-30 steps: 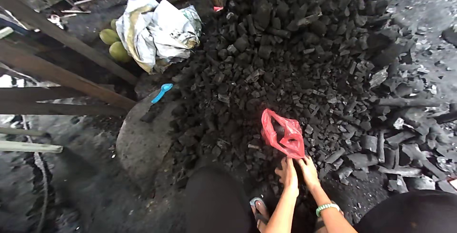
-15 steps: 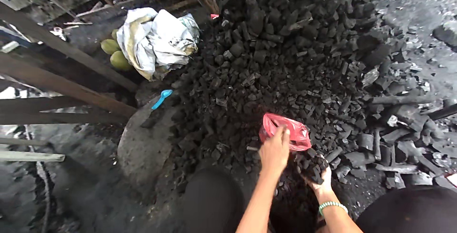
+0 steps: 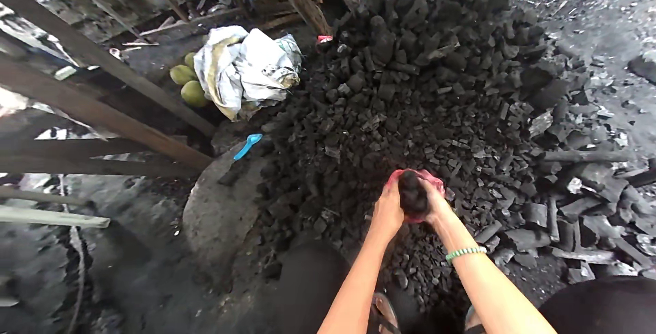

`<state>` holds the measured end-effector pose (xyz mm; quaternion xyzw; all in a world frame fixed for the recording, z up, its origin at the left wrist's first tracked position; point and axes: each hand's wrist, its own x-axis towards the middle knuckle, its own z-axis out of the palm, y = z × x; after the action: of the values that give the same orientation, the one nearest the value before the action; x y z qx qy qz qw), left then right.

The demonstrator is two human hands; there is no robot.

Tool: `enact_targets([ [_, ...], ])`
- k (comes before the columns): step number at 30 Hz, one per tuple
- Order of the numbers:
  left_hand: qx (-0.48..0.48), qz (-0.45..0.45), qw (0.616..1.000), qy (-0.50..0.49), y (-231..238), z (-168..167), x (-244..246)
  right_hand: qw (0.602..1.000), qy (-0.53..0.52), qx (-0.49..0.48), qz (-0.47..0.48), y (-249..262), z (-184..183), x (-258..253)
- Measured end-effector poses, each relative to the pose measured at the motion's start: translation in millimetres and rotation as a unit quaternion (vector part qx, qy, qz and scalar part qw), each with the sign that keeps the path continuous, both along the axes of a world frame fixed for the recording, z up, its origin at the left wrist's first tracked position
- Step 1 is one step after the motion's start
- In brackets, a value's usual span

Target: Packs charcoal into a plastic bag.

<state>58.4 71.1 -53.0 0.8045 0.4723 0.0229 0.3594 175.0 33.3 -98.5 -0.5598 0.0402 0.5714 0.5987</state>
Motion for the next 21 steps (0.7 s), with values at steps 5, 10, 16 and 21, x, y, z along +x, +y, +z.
enact_targets([
  [5,-0.017,0.008,1.0,-0.02,31,34,-7,0.796,-0.445,-0.077,0.402,18,9,28],
  [10,0.003,-0.028,1.0,0.015,47,47,-21,0.725,-0.523,0.037,0.446,6,43,73],
  [16,0.024,0.024,0.999,-0.03,45,62,-17,0.95,-0.306,0.048,-0.036,-40,-3,96],
  [21,-0.132,0.174,0.899,-0.38,33,101,-21,0.861,-0.481,-0.052,0.156,-54,-78,56],
])
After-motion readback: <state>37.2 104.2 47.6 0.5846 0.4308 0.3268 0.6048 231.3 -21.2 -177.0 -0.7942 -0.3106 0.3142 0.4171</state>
